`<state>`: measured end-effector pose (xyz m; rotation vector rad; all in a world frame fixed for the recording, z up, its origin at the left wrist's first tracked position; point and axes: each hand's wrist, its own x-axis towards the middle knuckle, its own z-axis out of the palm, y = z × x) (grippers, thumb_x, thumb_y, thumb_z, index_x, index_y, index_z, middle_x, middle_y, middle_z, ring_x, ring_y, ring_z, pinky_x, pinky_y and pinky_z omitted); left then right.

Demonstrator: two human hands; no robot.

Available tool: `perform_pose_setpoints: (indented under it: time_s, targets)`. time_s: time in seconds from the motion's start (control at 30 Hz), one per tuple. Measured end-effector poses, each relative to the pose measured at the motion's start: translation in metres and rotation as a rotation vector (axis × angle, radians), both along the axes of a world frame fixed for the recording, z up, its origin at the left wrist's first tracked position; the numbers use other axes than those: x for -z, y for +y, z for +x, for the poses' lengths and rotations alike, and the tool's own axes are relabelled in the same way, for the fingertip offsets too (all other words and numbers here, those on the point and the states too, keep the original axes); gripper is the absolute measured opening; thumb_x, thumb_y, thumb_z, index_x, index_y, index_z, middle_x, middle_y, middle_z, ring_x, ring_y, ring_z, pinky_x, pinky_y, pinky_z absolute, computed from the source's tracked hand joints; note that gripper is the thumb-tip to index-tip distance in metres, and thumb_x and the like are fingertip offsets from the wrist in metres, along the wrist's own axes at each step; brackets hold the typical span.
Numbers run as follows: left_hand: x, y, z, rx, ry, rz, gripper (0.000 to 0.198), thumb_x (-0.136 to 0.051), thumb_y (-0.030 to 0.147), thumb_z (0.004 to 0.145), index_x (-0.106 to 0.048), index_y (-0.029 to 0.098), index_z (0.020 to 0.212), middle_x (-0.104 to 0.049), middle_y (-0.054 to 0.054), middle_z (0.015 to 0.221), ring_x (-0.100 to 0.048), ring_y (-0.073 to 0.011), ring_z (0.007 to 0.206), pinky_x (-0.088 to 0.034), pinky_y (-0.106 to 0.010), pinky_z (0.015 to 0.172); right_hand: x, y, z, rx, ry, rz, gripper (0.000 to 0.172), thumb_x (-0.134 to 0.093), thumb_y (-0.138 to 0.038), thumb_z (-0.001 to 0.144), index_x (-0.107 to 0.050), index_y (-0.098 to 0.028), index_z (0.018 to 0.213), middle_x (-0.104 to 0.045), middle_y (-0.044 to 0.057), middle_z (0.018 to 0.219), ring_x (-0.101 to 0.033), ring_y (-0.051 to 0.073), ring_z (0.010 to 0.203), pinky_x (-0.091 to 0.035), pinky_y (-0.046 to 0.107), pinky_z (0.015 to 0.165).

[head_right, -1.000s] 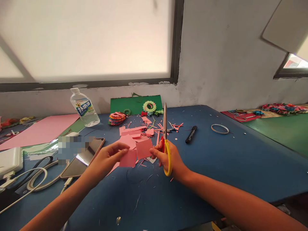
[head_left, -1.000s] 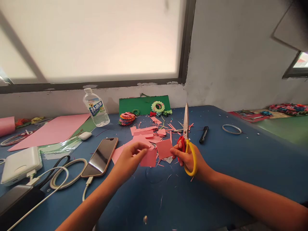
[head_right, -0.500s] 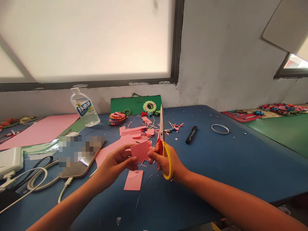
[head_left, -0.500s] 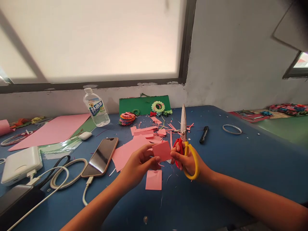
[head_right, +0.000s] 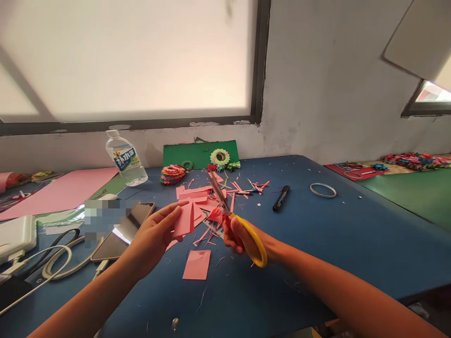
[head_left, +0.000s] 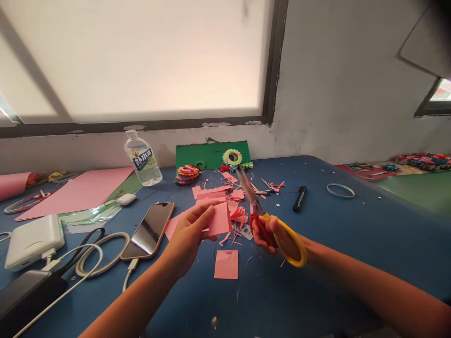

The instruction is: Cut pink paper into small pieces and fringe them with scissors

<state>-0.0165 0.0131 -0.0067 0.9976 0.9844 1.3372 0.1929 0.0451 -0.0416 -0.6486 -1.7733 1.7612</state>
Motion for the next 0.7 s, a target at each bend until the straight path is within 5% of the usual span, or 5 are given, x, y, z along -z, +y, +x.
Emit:
perform_pose_setpoints:
  time_s: [0.1,0.23,0.43,0.7]
  targets:
    - [0.001,0.003,-0.004,-0.029,-0.061,0.018,0.029,-0.071,0.032,0.064,-0.066,0.017,0.089,-0.064,-0.001,0.072,-0.057,-0.009,0.057,-0.049,-0.018,0.048,-0.011,-0.005,0.009,-0.329,-0.129,-0.023,0.072,-0.01,-0.085,0.058,-0.035,-0.019,0.075,-0.037,-0.006,0.055,-0.029,0.004,0.039,-0.029,0.018,0.035]
    - [0.0,0.008,-0.008,-0.087,-0.138,0.006,0.029,-0.074,0.033,0.059,-0.067,0.015,0.081,-0.065,-0.001,0.067,-0.058,-0.0081,0.054,-0.046,-0.015,0.046,-0.029,-0.019,0.015,-0.516,-0.244,0.034,0.078,-0.003,-0.085,0.056,-0.036,-0.017,0.077,-0.039,-0.003,0.061,-0.03,0.005,0.043,-0.03,0.02,0.04]
    - [-0.007,0.009,-0.009,-0.171,-0.24,-0.048,0.022,-0.072,0.03,0.062,-0.066,0.017,0.079,-0.062,0.003,0.059,-0.056,-0.0061,0.047,-0.045,-0.013,0.042,-0.036,-0.026,0.018,-0.519,-0.311,-0.013,0.074,-0.011,-0.083,0.061,-0.037,-0.017,0.081,-0.039,0.0,0.07,-0.031,0.005,0.047,-0.03,0.02,0.043]
    - [-0.006,0.009,-0.006,-0.301,-0.272,-0.038,0.016,-0.065,0.029,0.071,-0.064,0.015,0.079,-0.06,0.003,0.065,-0.054,-0.0032,0.046,-0.043,-0.009,0.036,-0.028,-0.025,0.016,-0.476,-0.374,-0.185,0.083,-0.019,-0.089,0.049,-0.04,-0.016,0.084,-0.04,0.001,0.071,-0.032,0.004,0.048,-0.031,0.019,0.044]
